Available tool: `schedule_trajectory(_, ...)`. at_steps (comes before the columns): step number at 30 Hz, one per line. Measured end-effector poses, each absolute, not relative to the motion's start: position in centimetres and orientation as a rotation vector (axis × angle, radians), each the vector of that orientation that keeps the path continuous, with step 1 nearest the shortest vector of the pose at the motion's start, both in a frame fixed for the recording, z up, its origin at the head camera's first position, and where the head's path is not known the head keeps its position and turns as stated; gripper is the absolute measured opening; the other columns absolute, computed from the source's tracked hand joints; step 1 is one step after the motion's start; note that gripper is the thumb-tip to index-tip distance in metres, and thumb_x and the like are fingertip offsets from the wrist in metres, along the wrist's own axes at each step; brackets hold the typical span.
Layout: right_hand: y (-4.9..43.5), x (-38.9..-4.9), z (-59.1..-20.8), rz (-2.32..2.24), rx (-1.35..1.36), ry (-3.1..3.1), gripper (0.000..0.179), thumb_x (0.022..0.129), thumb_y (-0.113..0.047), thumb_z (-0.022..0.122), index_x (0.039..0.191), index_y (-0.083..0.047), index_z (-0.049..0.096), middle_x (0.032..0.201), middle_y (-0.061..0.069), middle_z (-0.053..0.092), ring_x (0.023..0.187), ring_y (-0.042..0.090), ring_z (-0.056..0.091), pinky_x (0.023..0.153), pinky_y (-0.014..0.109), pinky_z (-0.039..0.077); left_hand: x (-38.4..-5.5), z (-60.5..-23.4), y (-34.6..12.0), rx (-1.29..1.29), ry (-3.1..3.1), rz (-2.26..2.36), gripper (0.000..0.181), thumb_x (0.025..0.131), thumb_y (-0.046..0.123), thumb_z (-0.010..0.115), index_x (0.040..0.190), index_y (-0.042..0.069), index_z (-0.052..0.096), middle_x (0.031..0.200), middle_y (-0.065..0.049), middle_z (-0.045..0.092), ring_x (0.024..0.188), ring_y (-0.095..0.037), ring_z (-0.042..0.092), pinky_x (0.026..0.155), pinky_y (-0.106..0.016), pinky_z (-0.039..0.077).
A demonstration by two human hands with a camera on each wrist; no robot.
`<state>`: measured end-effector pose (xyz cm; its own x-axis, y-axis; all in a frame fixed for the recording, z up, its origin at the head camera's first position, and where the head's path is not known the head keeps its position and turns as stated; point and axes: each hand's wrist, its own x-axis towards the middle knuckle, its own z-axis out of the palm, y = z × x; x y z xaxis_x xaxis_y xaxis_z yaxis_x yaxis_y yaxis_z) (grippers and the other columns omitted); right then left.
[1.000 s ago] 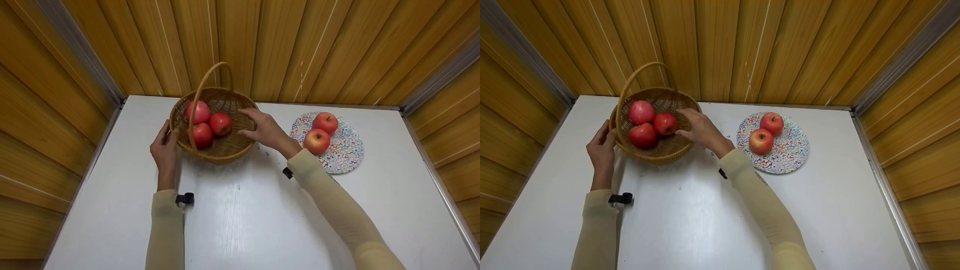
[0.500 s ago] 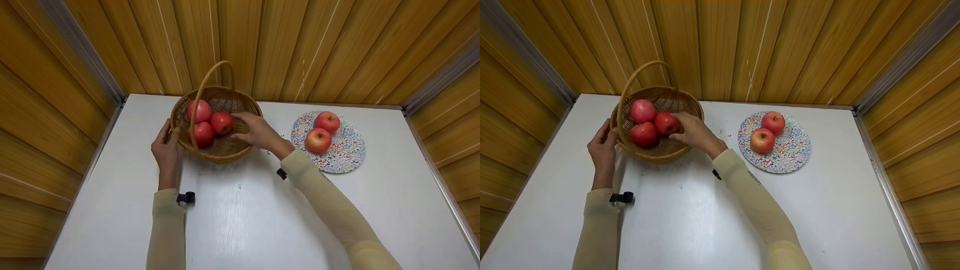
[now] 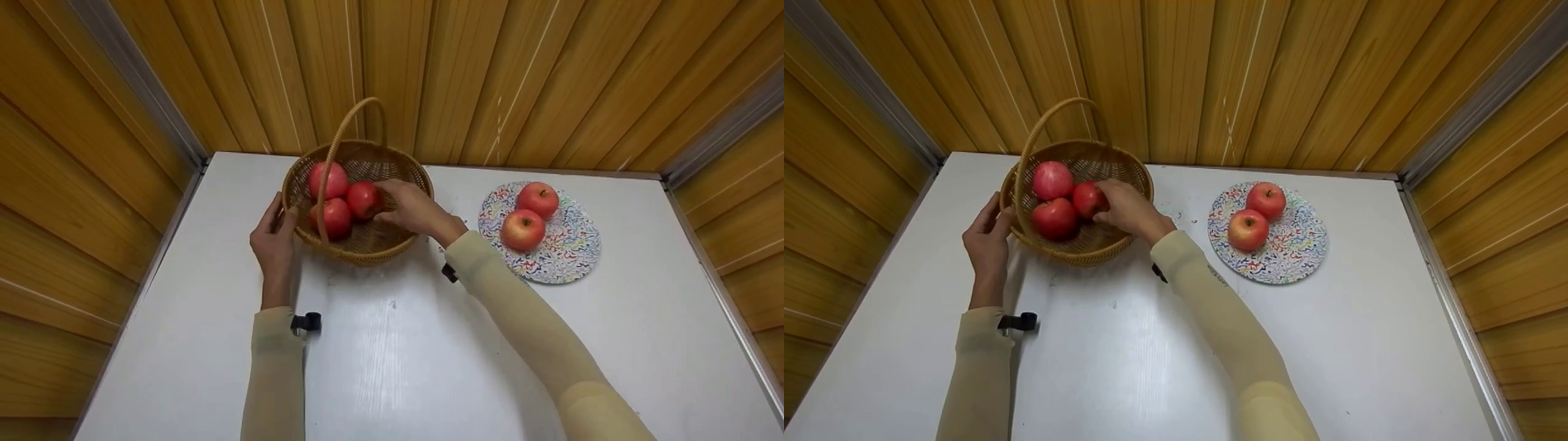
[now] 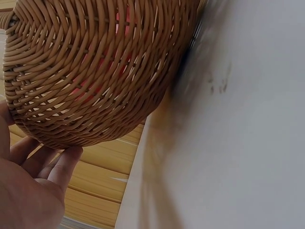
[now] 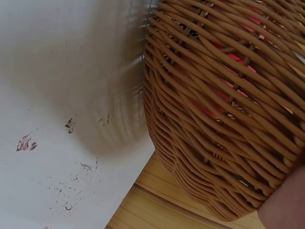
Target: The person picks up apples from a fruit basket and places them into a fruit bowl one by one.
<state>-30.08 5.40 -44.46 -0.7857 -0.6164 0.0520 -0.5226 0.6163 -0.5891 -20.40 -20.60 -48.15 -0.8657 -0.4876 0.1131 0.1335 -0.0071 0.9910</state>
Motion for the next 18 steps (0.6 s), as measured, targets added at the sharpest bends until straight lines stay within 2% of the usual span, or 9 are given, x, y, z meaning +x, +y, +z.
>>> schedule_trajectory(6,4.9,-31.1,-44.8,-0.839,-0.999,2.670,0.062,0.094,-0.014,0.084,0.148,0.003,0.058,0.146,0.018,0.061,0.139,0.032,0.053,0.119,0.040,0.039,-20.3,-48.2,-20.5,0.332,-1.839,-1.908,0.047,0.104,0.010,0.070,0.148,0.001,0.060,0.152,-0.015,0.058,0.136,-0.030,0.060,0.107,-0.034,0.053)
schedule_trajectory(18,4.4,-32.1,-45.2,-0.788,-1.005,2.599,0.063,0.098,-0.009,0.079,0.155,-0.006,0.054,0.153,0.011,0.056,0.144,0.026,0.048,0.121,0.039,0.036,-20.4,-48.4,-20.6,0.320,-1.836,-1.909,0.046,0.104,0.010,0.069,0.148,0.002,0.061,0.151,-0.014,0.059,0.136,-0.030,0.060,0.107,-0.034,0.053)
